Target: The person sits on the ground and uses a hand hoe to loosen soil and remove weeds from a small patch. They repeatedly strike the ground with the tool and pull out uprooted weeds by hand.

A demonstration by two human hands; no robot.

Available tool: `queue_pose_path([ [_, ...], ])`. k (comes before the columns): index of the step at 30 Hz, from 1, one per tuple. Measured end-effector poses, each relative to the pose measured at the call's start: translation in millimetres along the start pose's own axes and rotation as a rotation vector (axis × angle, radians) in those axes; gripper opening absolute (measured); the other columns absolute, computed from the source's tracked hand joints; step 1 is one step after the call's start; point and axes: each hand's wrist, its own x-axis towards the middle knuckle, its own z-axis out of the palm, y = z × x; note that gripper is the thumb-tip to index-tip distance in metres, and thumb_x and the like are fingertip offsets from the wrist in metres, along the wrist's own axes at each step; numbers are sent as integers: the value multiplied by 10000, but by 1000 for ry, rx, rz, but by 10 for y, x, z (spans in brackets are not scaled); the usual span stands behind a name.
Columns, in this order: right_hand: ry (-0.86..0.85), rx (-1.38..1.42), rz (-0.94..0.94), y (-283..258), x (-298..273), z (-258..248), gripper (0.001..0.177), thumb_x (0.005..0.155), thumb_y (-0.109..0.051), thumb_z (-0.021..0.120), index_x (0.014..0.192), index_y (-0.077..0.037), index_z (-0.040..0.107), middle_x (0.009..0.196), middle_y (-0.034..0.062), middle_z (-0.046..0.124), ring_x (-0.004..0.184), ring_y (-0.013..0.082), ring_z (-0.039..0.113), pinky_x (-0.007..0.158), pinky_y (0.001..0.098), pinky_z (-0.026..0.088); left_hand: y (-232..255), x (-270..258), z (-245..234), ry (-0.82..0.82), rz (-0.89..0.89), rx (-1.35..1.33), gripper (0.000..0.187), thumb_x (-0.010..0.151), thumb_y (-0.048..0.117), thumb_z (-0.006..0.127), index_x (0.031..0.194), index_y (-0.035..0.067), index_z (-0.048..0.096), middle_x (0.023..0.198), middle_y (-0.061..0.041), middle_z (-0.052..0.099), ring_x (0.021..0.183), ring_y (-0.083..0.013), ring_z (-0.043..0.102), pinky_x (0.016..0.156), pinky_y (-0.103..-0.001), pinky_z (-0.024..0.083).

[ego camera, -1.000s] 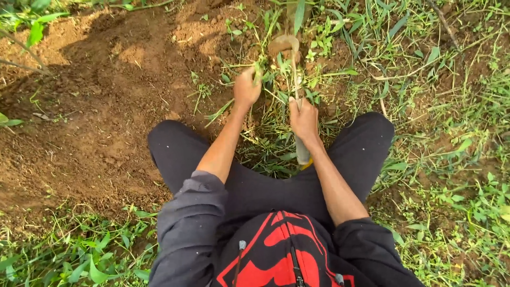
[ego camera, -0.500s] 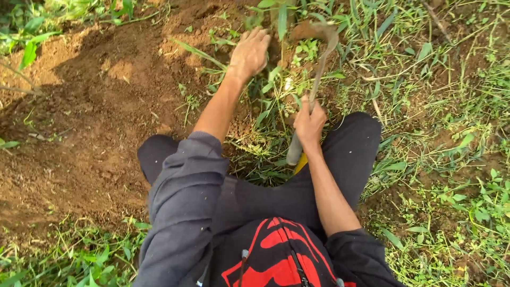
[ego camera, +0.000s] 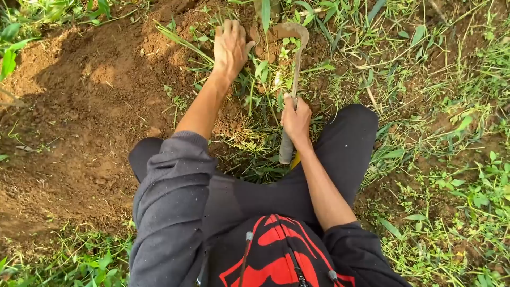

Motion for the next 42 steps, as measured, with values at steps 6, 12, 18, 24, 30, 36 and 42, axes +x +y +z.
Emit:
queue_pose_path([
  [6,-13,50,10,-76,-21,-59,326,1074,-299,479,800,-123,491,609,35,549,487,151,511,488,326,455,-112,93,-278,-204,197,316,454,1100,517,309,1238,145,531,1004,-55,487,876,-174,445,794,-340,444],
  [12,-13,87,39,-116,-29,-137,327,1057,-301,515,783,-124,506,603,32,551,486,140,513,461,305,485,-345,-5,-569,-321,460,293,839,964,58,630,1626,370,220,1679,-12,231,1202,-230,510,893,-320,593],
  [18,-1,-131,-81,-100,4,-147,318,1054,-295,510,768,-156,516,590,-7,599,478,123,565,476,301,484,-236,-51,307,177,107,-427,540,1147,510,385,1450,66,421,1246,-185,572,1030,-275,634,918,-418,562],
  [24,-3,-111,-201,-376,82,-19,231,1057,-233,504,843,-147,509,641,-24,504,478,98,457,399,295,413,-194,-541,128,351,-209,-407,412,1088,383,580,1248,4,603,1186,-159,625,1030,-264,604,897,-393,553],
  [30,87,-65,-541,59,556,584,270,1075,-41,388,1252,85,547,654,6,448,488,98,427,517,243,420,45,-1286,493,742,-299,-759,145,1076,174,559,963,87,539,859,-20,429,776,-213,526,711,-309,477],
  [36,-120,-290,-273,187,482,613,412,1062,-283,526,729,-59,620,503,95,602,448,202,621,482,376,456,149,-1437,558,798,-329,-886,169,1067,218,605,1031,61,554,962,-59,473,882,-208,534,799,-343,499],
  [42,-124,-253,-284,-94,96,724,391,1071,-204,442,698,-152,546,510,30,538,416,138,516,499,268,461,126,-1314,756,824,-331,-910,160,1042,240,642,1026,97,572,947,-25,486,839,-168,543,789,-305,497],
])
